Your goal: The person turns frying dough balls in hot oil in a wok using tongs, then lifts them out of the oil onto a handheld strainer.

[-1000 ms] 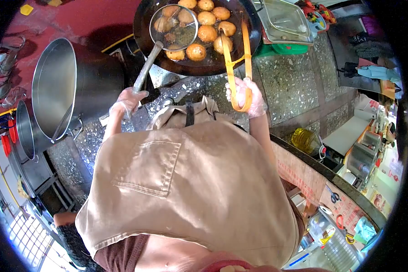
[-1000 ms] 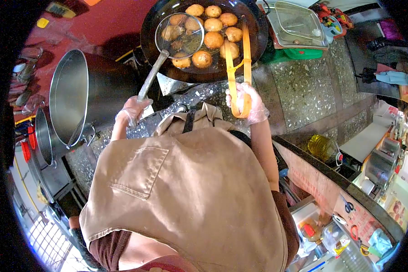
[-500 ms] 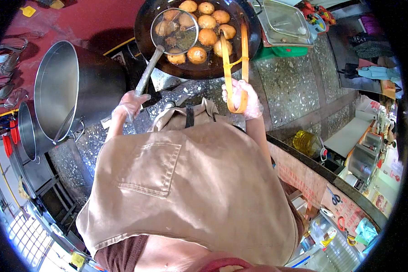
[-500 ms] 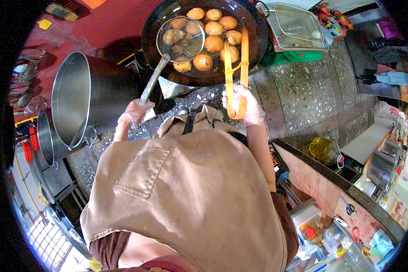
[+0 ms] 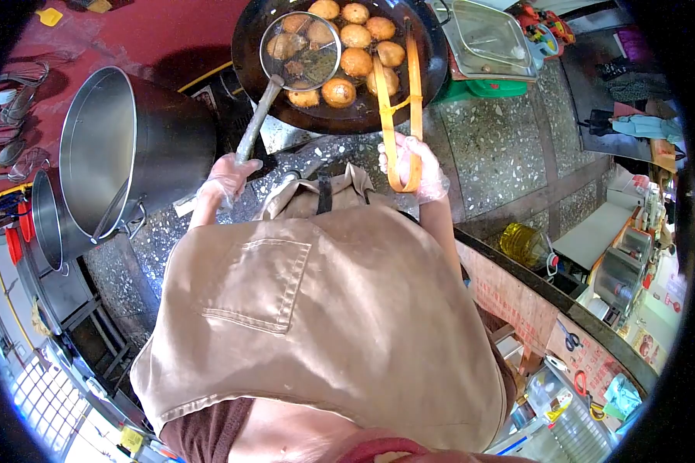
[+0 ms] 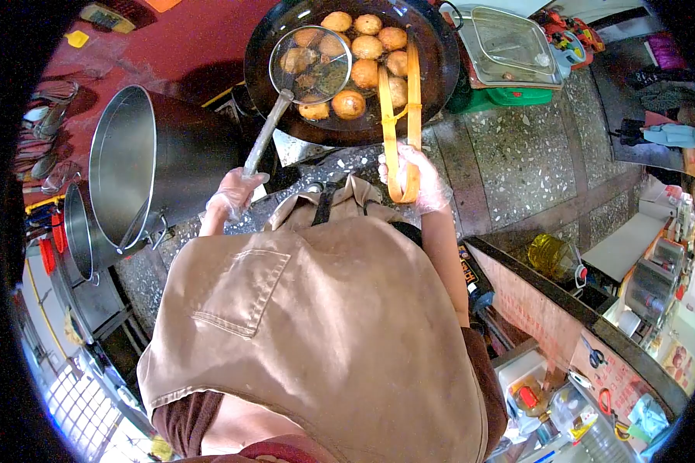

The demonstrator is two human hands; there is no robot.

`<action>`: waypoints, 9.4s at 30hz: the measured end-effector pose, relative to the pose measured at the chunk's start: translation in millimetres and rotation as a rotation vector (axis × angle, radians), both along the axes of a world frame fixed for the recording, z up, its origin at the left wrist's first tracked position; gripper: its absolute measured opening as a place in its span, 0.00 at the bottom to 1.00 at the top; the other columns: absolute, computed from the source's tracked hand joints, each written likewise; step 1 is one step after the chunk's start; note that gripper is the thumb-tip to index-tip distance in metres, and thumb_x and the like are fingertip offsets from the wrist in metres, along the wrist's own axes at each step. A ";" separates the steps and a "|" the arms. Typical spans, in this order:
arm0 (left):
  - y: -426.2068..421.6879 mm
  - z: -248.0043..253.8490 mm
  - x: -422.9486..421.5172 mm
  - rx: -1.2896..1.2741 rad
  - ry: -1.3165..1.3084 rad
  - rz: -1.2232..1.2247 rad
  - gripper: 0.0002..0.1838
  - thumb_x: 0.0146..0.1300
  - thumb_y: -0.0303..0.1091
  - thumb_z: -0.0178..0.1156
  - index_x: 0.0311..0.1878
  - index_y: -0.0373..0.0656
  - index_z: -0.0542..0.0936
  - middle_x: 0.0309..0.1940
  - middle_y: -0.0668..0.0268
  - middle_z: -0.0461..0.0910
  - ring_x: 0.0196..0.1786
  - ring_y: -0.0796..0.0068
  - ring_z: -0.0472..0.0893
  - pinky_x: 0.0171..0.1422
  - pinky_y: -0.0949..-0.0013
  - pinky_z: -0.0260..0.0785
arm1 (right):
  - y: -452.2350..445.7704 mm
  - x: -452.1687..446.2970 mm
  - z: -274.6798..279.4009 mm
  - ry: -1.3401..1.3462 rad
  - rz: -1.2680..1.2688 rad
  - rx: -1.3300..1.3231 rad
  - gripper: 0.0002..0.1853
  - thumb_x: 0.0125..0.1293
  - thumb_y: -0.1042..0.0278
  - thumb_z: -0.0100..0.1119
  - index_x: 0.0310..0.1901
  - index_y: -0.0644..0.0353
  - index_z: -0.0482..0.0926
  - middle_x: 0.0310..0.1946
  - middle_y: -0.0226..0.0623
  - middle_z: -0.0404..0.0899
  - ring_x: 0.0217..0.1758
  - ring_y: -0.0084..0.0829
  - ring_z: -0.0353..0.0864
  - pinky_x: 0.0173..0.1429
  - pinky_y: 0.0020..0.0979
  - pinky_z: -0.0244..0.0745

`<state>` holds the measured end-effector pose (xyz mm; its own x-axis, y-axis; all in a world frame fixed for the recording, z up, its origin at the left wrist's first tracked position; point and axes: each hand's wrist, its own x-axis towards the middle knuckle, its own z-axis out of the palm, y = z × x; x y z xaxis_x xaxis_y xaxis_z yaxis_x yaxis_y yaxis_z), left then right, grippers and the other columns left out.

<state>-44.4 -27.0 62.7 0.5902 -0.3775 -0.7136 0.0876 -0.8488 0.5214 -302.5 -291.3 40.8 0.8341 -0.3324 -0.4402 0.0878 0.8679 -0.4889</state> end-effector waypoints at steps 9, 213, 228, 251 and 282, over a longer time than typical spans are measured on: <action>4.9 -9.9 -7.2 -0.045 -0.007 0.040 0.20 0.56 0.45 0.67 0.35 0.39 0.72 0.13 0.70 0.68 0.11 0.78 0.67 0.13 0.70 0.58 | -3.3 -1.3 -9.3 -0.007 0.045 -0.058 0.33 0.60 0.52 0.58 0.58 0.73 0.66 0.42 0.48 0.77 0.40 0.39 0.79 0.46 0.36 0.76; -20.0 -108.6 102.6 -0.246 -0.115 0.406 0.28 0.60 0.62 0.58 0.23 0.45 0.69 0.09 0.71 0.63 0.09 0.76 0.61 0.12 0.70 0.52 | -0.7 110.3 -11.9 0.142 0.185 0.145 0.21 0.56 0.52 0.64 0.44 0.57 0.72 0.32 0.38 0.76 0.30 0.33 0.79 0.33 0.35 0.77; -11.5 -139.6 121.5 -0.186 -0.399 0.210 0.30 0.59 0.63 0.57 0.27 0.40 0.74 0.17 0.68 0.70 0.16 0.75 0.68 0.20 0.67 0.60 | -13.8 115.1 -0.8 0.431 0.008 -0.369 0.13 0.54 0.64 0.69 0.38 0.61 0.79 0.27 0.29 0.78 0.24 0.21 0.75 0.29 0.22 0.72; -0.1 -90.9 99.6 -0.067 -0.409 0.146 0.35 0.61 0.67 0.50 0.29 0.35 0.79 0.24 0.53 0.79 0.31 0.58 0.79 0.38 0.59 0.69 | -17.8 144.1 28.0 1.396 0.600 -1.761 0.51 0.49 0.54 0.65 0.66 0.80 0.50 0.53 0.47 0.74 0.56 0.35 0.76 0.59 0.28 0.72; -1.1 -94.2 101.9 -0.019 -0.349 0.195 0.35 0.61 0.66 0.52 0.34 0.33 0.79 0.29 0.48 0.81 0.37 0.50 0.81 0.44 0.57 0.70 | -49.6 154.3 -9.8 0.596 0.038 -0.210 0.20 0.54 0.56 0.69 0.45 0.55 0.78 0.35 0.33 0.77 0.29 0.27 0.76 0.30 0.29 0.75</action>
